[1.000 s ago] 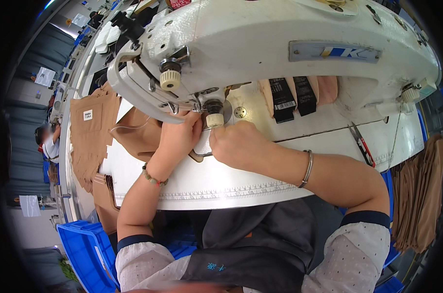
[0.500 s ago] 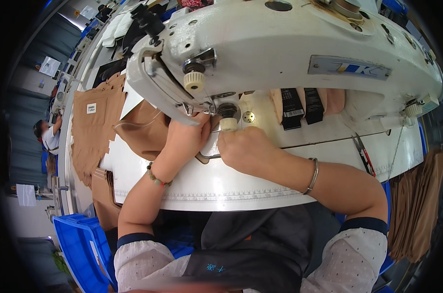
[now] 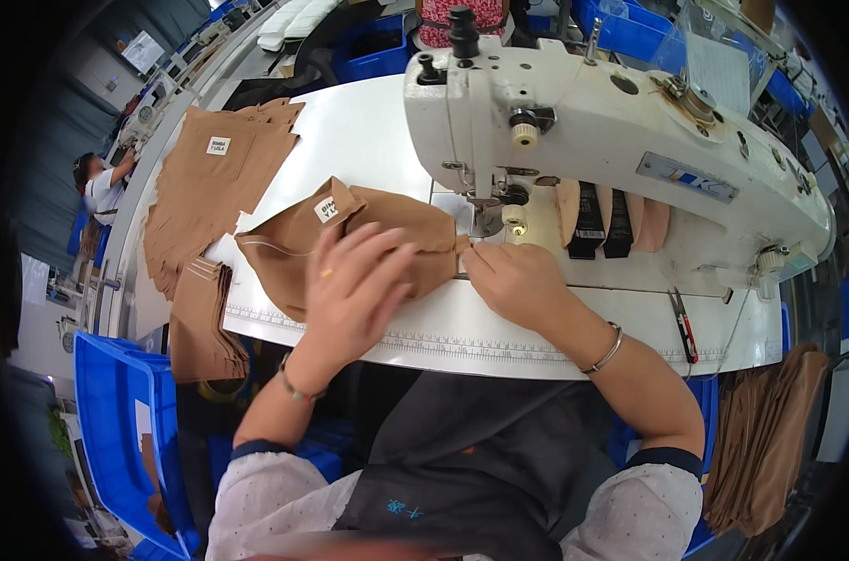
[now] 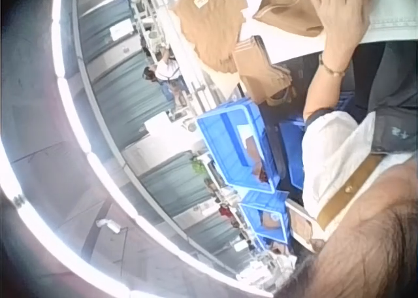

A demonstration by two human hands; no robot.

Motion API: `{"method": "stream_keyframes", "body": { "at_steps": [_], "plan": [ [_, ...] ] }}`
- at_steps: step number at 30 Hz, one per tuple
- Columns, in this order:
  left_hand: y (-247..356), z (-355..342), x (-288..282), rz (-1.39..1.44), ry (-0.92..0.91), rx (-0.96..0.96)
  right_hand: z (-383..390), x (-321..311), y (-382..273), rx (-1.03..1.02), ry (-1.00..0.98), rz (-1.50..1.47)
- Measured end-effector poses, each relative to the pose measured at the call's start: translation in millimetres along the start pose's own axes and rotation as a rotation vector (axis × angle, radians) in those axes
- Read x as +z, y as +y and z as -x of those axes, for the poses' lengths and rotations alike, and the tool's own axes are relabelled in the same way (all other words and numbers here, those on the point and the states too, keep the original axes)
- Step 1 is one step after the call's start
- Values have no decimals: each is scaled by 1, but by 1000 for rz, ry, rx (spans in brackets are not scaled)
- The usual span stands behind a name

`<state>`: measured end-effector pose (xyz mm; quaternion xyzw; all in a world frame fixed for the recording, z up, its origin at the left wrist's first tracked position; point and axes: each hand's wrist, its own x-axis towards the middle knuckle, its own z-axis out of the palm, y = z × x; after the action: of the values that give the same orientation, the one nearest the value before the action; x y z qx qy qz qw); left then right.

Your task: Sewing and attaching labels to bag components using an industrial sewing machine.

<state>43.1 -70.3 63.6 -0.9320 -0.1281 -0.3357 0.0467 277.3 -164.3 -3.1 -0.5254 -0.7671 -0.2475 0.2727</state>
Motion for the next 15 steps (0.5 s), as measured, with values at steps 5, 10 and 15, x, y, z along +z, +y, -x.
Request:
{"method": "stream_keyframes", "body": {
  "at_steps": [5, 10, 15],
  "plan": [
    [-76, 100, -42, 205, 722, -710, -30, -7, -26, 56, 105, -127],
    [-136, 128, -26, 1120, 351, -1264, -67, 34, -48, 220, -59, -229],
    [-128, 114, -14, 1000, 676, -1175, -73, 45, -55, 288, 6, -279]
  ]
}}
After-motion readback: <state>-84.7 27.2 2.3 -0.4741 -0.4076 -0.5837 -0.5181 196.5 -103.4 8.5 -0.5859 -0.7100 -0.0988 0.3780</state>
